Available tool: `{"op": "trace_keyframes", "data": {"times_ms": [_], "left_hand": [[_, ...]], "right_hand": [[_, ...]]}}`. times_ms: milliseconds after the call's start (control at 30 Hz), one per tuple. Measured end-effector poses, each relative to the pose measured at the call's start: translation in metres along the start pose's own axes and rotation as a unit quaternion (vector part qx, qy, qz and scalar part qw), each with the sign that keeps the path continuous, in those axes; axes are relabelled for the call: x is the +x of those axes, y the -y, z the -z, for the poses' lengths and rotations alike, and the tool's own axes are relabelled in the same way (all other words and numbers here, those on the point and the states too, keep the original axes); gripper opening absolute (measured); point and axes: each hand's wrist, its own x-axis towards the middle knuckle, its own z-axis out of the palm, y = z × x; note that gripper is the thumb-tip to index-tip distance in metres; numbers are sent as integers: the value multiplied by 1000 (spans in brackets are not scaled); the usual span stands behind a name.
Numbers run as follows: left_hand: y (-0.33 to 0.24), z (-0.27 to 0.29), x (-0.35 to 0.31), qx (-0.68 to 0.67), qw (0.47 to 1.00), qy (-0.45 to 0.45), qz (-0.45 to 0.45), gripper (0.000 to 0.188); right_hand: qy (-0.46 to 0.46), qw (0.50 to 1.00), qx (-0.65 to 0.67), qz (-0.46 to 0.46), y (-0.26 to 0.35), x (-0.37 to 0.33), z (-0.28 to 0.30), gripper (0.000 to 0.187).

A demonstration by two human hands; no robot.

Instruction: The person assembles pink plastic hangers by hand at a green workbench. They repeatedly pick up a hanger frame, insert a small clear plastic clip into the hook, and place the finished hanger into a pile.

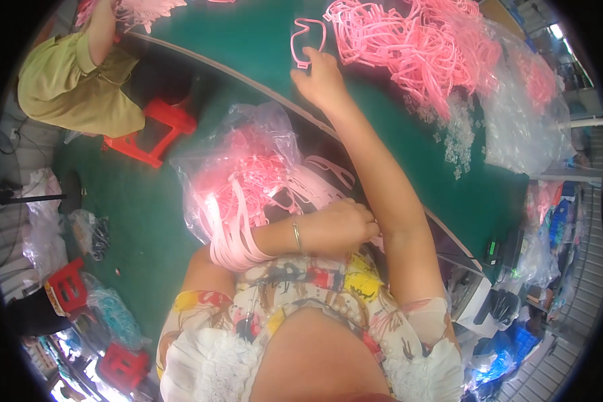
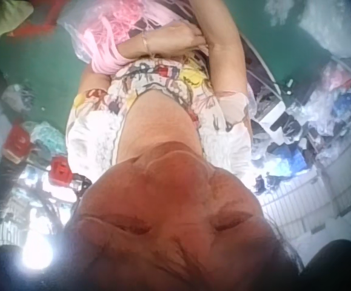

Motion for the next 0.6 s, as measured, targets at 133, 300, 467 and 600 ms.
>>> {"op": "trace_keyframes", "data": {"times_ms": [133, 300, 467, 600], "left_hand": [[5, 13, -8, 14, 999, -37, 31, 28], [18, 42, -25, 163, 940, -299, 29, 31], [7, 66, -35, 283, 909, -302, 56, 41], [0, 38, -49, 161, 962, -156, 157, 38]], "right_hand": [[-41, 991, 127, 8, 2, -9, 2, 29], [-53, 957, 266, 108, -1, -76, 31, 12], [60, 941, 250, 219, 15, -162, 72, 25], [263, 906, 326, 63, -8, -215, 83, 23]]}}
